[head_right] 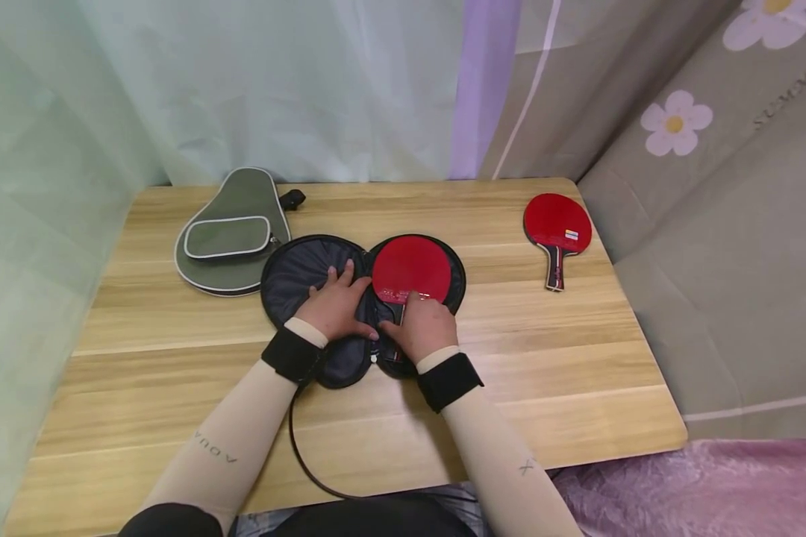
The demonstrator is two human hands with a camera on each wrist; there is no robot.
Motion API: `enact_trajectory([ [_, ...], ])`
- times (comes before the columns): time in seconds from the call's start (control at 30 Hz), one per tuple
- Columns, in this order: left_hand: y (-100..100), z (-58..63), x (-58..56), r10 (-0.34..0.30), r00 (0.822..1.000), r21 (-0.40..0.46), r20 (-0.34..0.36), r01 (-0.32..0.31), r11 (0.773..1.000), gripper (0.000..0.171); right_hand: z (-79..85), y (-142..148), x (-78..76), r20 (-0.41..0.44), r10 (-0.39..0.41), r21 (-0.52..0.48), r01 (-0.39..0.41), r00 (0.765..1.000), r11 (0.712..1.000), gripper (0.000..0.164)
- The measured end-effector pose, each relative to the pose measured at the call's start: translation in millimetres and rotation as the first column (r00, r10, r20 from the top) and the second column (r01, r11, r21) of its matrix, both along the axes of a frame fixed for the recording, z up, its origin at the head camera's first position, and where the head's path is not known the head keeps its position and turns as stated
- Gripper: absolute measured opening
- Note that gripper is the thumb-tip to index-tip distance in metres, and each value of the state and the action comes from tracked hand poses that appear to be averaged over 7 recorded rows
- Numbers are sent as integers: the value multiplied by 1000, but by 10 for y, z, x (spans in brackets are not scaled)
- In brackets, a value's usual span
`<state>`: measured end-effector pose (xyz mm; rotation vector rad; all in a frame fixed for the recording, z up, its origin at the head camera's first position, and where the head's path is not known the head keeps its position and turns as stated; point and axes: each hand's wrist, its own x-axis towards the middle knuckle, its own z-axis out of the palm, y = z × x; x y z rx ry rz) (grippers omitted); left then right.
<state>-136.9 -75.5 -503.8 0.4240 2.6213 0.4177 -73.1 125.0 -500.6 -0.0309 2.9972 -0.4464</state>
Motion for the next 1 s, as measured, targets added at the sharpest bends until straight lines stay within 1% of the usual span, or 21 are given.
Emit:
enact_trajectory([
  [0.03,0,5,1,2,1000,-1,-2,-2,1000,121,-134,17,-24,-22,8,-3,-8,1000,1000,65],
  [0.07,0,9,2,2,1000,-4,-5,-2,1000,121,-170,9,-33,-29,10,-3,-10,1000,1000,65],
  [0.13,-2,0,3,5,1000,-9,-7,-5,1000,121,-88,-46,11,-44,15,1,-15,999,1000,65],
  [0.17,-1,-2,6,7,1000,-10,-7,-7,1000,121,-106,-68,0,-41,11,-3,-11,999,1000,65],
  [0.2,-2,1,12,8,1000,-14,-6,-8,1000,121,-54,-93,20,-39,8,-10,-8,999,1000,66],
  [0.23,-2,2,16,8,1000,-17,-5,-8,1000,121,-39,-109,29,-33,2,-17,-2,999,1000,65],
  [0.27,-3,4,22,9,1000,-18,-3,-9,1000,121,-9,-130,34,-30,-10,-3,10,999,1000,62],
  [0.33,-3,17,32,11,1000,-14,2,-11,1000,121,-153,-110,-3,-46,-31,10,31,998,999,62],
  [0.37,-4,22,33,10,1000,-12,3,-10,1000,121,-190,-103,-29,-38,-46,13,47,998,999,61],
  [0.47,-4,36,31,7,1000,-1,4,-7,1000,120,-449,-47,-129,-62,-69,43,71,996,997,60],
  [0.6,4,54,37,5,1000,4,3,-5,1000,120,-512,-23,-177,-50,-65,43,67,997,997,57],
  [0.67,10,60,42,6,1000,8,3,-6,1000,120,-478,-16,-154,-60,-56,45,59,997,997,54],
  [0.83,21,59,46,-1,1000,9,-2,1,1000,119,77,-84,-4,-38,-89,61,91,995,994,36],
  [0.9,22,55,43,0,1000,6,-5,0,1000,119,274,-106,33,-19,-111,60,111,994,992,30],
  [0.93,21,53,41,0,1000,4,-6,0,1000,120,223,-78,18,-35,-113,66,115,993,991,28],
  [1.0,17,42,35,2,1000,4,-5,-2,1000,120,25,7,-28,-61,-114,65,118,992,991,29],
])
